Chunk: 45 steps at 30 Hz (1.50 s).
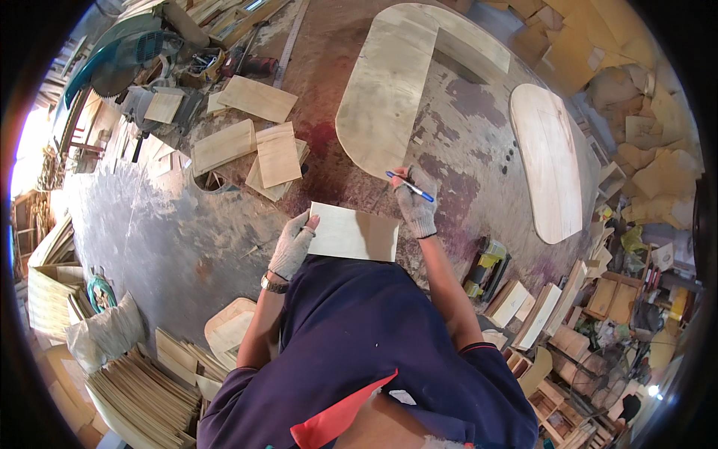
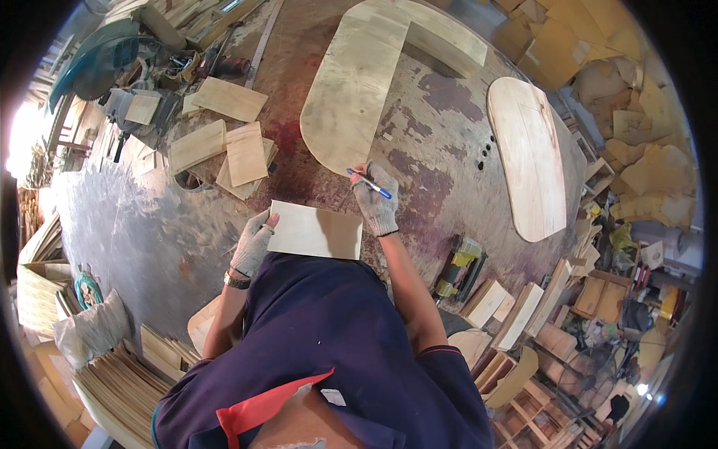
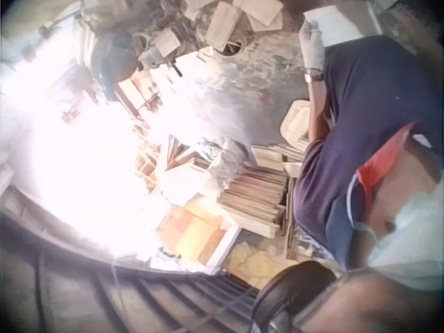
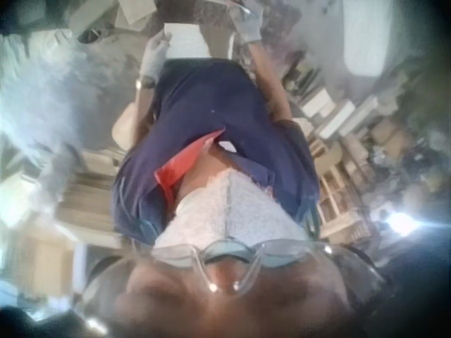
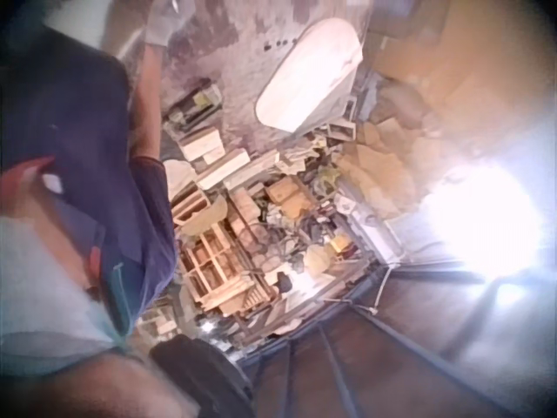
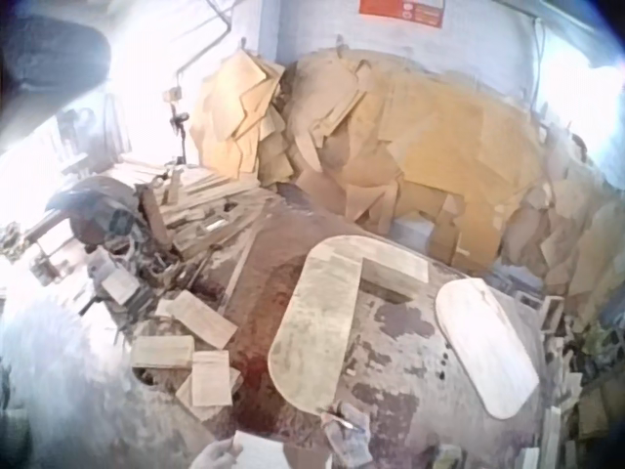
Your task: The person marks small wooden pieces with a pen, then uses a miter saw to cut them into smaller segments. They repeatedly position the wood, lower the saw blade, and remove the cut pieces, stacking them on the workbench.
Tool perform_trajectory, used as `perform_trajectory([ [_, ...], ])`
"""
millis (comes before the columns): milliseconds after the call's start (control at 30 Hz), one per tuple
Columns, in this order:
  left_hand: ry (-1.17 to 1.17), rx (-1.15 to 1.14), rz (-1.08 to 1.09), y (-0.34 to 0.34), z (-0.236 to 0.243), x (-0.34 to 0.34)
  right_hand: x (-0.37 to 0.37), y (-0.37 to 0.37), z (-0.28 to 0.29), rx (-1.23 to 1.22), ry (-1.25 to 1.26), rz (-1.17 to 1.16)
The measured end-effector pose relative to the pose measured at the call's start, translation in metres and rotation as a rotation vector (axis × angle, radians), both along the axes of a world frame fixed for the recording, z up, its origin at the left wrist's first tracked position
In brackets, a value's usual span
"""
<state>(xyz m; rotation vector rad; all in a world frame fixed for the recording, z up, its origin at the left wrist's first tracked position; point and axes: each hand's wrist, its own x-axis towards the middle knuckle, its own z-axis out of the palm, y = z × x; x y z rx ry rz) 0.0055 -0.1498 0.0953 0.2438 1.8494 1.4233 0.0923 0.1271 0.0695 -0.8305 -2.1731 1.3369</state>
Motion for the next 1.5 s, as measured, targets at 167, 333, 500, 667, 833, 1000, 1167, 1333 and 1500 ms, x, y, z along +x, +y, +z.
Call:
perform_trajectory([
  [167, 0.008, -0.089, 0.007, -0.009, 0.005, -0.001, -0.006, 0.005, -0.006, -0.037, 0.012, 0.066],
  [333, 0.358, 0.051, -0.224, -0.003, 0.033, -0.005, 0.0, -0.009, 0.011, -0.607, -0.099, 0.189],
  [500, 0.937, 0.154, -0.369, 0.034, 0.047, -0.001, 0.005, -0.033, 0.038, -0.602, -0.188, 0.451],
  [667, 0.769, 0.074, -0.449, 0.046, 0.049, 0.012, 0.014, -0.04, 0.059, -0.517, -0.187, 0.443],
  [833, 0.738, 0.121, -0.524, 0.053, 0.052, 0.014, 0.024, -0.03, 0.064, -0.546, -0.15, 0.488],
  [1000, 0.734, 0.22, -0.597, 0.061, 0.057, 0.013, 0.036, -0.009, 0.069, -0.7, -0.136, 0.568],
  [1167, 0.716, 0.27, -0.603, 0.067, 0.059, 0.009, 0.033, 0.001, 0.071, -0.637, -0.123, 0.627],
  [1333, 0.69, 0.262, -0.596, 0.066, 0.061, 0.007, 0.027, 0.005, 0.074, -0.597, -0.048, 0.685],
  [1500, 0.671, 0.183, -0.544, 0.062, 0.06, 0.008, 0.03, 0.002, 0.069, -0.624, -0.083, 0.521],
])
